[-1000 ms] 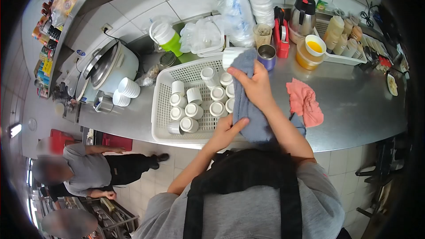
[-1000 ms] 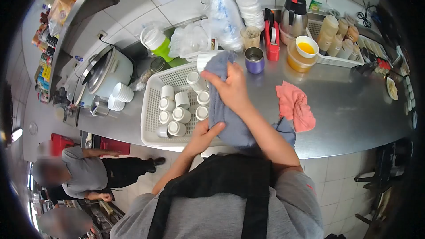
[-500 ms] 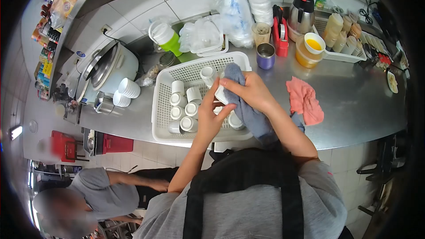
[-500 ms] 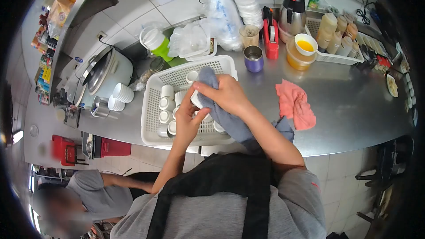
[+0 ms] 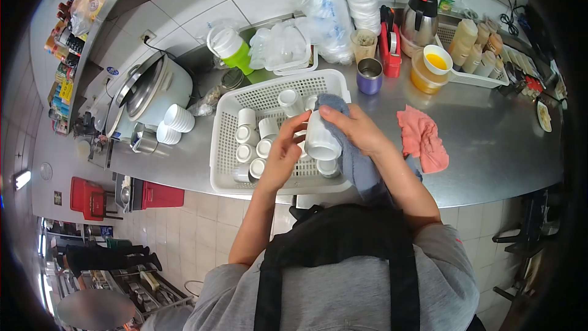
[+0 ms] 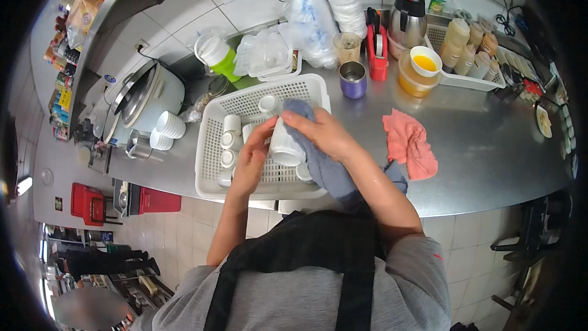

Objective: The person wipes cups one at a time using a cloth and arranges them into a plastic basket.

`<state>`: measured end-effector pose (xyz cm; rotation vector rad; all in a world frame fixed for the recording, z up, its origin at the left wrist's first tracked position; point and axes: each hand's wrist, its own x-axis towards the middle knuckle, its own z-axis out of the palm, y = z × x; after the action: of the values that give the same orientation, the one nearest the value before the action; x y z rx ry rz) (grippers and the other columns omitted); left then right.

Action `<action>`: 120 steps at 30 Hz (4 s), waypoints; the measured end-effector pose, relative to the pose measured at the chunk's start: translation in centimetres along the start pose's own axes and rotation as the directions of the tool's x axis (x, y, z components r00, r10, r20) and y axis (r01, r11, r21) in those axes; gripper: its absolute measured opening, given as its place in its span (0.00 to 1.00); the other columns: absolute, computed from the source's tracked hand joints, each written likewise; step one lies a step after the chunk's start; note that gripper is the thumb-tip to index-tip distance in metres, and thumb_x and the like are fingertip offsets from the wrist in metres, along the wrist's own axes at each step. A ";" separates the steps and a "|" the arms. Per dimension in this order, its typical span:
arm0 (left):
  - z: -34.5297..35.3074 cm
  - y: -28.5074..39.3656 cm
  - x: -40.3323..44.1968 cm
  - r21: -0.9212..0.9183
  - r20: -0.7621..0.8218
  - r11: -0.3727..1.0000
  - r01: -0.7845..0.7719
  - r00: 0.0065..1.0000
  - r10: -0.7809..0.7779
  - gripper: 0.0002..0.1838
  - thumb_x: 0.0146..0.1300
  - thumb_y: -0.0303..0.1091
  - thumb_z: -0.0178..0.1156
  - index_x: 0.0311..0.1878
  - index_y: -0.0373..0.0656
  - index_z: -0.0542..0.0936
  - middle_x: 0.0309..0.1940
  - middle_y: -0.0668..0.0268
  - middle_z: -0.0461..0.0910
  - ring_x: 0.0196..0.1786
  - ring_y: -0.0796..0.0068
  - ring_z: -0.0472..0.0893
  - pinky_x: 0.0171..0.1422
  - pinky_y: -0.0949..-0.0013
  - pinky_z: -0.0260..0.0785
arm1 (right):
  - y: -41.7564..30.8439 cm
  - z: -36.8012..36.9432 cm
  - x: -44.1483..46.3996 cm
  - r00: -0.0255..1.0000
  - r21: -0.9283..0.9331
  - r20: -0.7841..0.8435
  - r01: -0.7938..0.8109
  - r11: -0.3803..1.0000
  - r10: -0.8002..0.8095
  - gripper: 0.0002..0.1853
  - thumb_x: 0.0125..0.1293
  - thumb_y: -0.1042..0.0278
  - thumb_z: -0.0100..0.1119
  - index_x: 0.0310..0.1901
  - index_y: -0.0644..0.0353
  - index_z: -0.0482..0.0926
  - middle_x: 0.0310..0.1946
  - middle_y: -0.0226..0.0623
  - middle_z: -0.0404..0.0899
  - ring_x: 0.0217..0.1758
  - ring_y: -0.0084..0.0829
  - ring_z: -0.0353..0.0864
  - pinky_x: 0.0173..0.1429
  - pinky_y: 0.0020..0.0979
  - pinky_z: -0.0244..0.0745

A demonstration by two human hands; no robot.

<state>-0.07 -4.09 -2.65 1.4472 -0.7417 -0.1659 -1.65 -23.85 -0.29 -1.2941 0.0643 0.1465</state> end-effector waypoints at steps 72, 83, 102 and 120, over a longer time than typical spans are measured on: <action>-7.9 -14.4 -4.9 0.904 0.239 0.420 0.077 0.723 -0.648 0.23 0.73 0.47 0.45 0.47 0.32 0.74 0.29 0.52 0.81 0.34 0.57 0.84 0.39 0.59 0.75 | 5.5 -4.8 1.5 0.887 -0.296 -0.366 0.176 0.939 -0.282 0.21 0.70 0.53 0.54 0.34 0.68 0.77 0.24 0.31 0.76 0.30 0.20 0.72 0.37 0.30 0.69; -11.1 -11.2 -2.3 0.727 -0.205 0.368 0.580 0.694 -0.690 0.21 0.67 0.42 0.51 0.24 0.36 0.80 0.16 0.55 0.79 0.23 0.59 0.83 0.35 0.58 0.74 | 5.8 -5.4 1.4 0.895 -0.281 -0.386 0.117 0.953 -0.223 0.24 0.70 0.50 0.52 0.35 0.69 0.78 0.25 0.34 0.77 0.31 0.23 0.73 0.39 0.30 0.70; -14.1 -10.5 1.9 0.340 -0.559 0.597 0.727 0.666 -0.493 0.37 0.59 0.55 0.62 0.60 0.33 0.67 0.49 0.48 0.79 0.49 0.57 0.82 0.53 0.59 0.75 | 14.1 3.7 2.8 0.823 -0.814 0.558 0.568 0.118 -0.111 0.13 0.56 0.61 0.64 0.40 0.58 0.80 0.42 0.36 0.76 0.50 0.39 0.75 0.46 0.39 0.78; -1.8 -1.1 1.5 -0.359 -0.256 0.756 0.548 0.721 -0.644 0.33 0.69 0.66 0.40 0.49 0.44 0.78 0.35 0.71 0.81 0.29 0.83 0.78 0.23 0.80 0.66 | 5.8 3.8 1.3 0.667 -0.740 0.589 0.672 0.027 -0.456 0.29 0.63 0.40 0.55 0.32 0.67 0.80 0.32 0.38 0.76 0.47 0.36 0.76 0.72 0.49 0.50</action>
<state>2.43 -3.56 -3.10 1.3667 0.0917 -0.4664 -1.32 -18.58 -4.93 -2.4213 -0.9042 -0.5258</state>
